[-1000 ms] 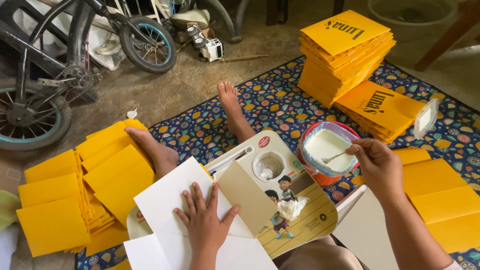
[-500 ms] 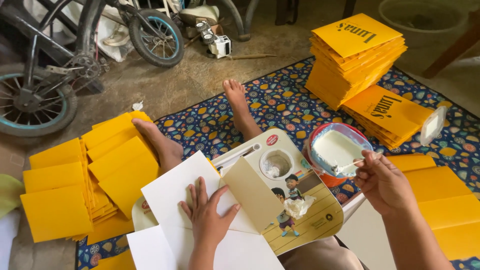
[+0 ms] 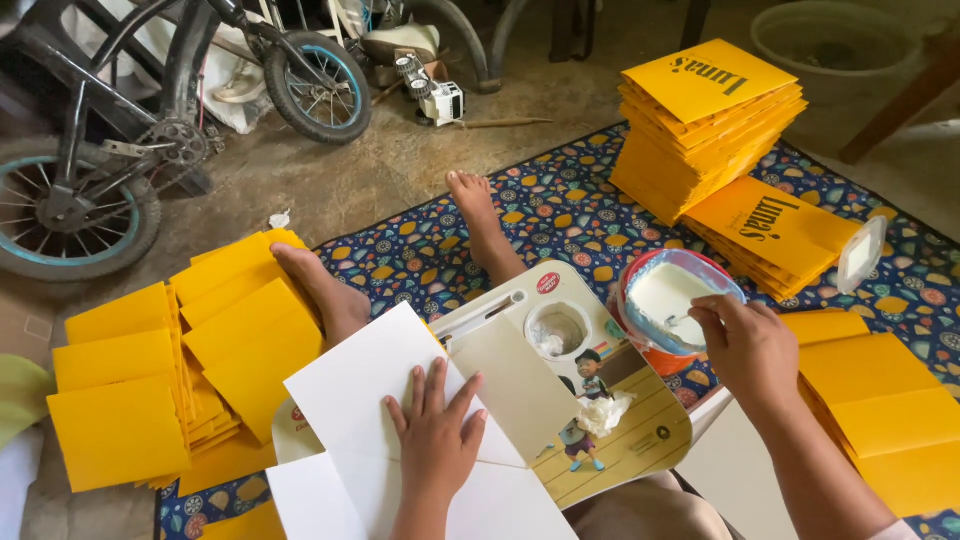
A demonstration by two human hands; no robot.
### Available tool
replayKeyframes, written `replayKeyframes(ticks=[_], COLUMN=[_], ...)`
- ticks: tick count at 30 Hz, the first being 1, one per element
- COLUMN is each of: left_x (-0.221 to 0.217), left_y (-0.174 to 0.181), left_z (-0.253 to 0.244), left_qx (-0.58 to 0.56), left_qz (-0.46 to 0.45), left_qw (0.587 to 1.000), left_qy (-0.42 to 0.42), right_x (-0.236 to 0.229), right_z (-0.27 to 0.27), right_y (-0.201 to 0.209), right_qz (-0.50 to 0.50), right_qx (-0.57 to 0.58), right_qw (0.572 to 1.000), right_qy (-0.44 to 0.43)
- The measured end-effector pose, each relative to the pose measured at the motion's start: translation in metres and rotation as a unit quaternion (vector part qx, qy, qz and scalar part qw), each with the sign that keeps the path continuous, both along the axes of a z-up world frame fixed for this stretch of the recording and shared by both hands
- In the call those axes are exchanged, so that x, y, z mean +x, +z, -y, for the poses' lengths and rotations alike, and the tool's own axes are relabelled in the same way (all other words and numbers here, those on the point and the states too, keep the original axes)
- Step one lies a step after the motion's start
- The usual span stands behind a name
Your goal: The person sits on the floor and assembles yellow paper envelopes from a stack. They hold an envelope on a lap desk, spread white glue along the edge with a small stick, press the flap closed, and place the finished envelope on a growing pile.
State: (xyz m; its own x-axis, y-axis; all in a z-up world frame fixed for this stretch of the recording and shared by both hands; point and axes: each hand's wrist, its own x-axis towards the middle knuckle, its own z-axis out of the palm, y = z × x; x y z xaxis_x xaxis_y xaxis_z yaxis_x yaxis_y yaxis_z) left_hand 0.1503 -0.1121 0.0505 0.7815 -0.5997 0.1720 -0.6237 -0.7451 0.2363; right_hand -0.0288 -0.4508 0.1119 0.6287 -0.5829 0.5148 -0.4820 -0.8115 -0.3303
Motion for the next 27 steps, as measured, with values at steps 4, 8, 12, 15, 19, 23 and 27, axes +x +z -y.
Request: replayKeyframes(ticks=[4,8,12,15,19,23,27], left_x=[0.0,0.001,0.002,0.001,0.001,0.0,0.0], left_y=[0.004,0.002,0.001,0.004,0.0,0.001,0.007], left_z=[0.002,0.0,0.0,0.0,-0.002,-0.001,0.001], left_qx=[0.012,0.017,0.017,0.029,0.009,0.016,0.002], left_qz=[-0.018,-0.022,-0.022,-0.039,-0.012,-0.022,-0.029], left_qw=[1.0,1.0,1.0,0.999,1.0,1.0,1.0], left_qy=[0.003,0.007,0.005,0.015,0.004,0.008,0.009], right_x=[-0.002,-0.014,-0.015,-0.014,-0.013,-0.009,-0.003], right_z=[0.003,0.0,0.01,0.012,0.015,0.01,0.006], right_y=[0.003,0.027,0.029,0.028,0.019,0.015,0.006], right_qz=[0.005,0.133,0.178,0.18,0.199,0.179,0.189], right_qx=[0.014,0.109,0.212,0.379,0.388,0.361,0.34], right_qw=[1.0,0.985,0.961,0.907,0.9,0.915,0.92], right_qy=[0.005,0.025,0.019,-0.032,-0.011,0.012,0.051])
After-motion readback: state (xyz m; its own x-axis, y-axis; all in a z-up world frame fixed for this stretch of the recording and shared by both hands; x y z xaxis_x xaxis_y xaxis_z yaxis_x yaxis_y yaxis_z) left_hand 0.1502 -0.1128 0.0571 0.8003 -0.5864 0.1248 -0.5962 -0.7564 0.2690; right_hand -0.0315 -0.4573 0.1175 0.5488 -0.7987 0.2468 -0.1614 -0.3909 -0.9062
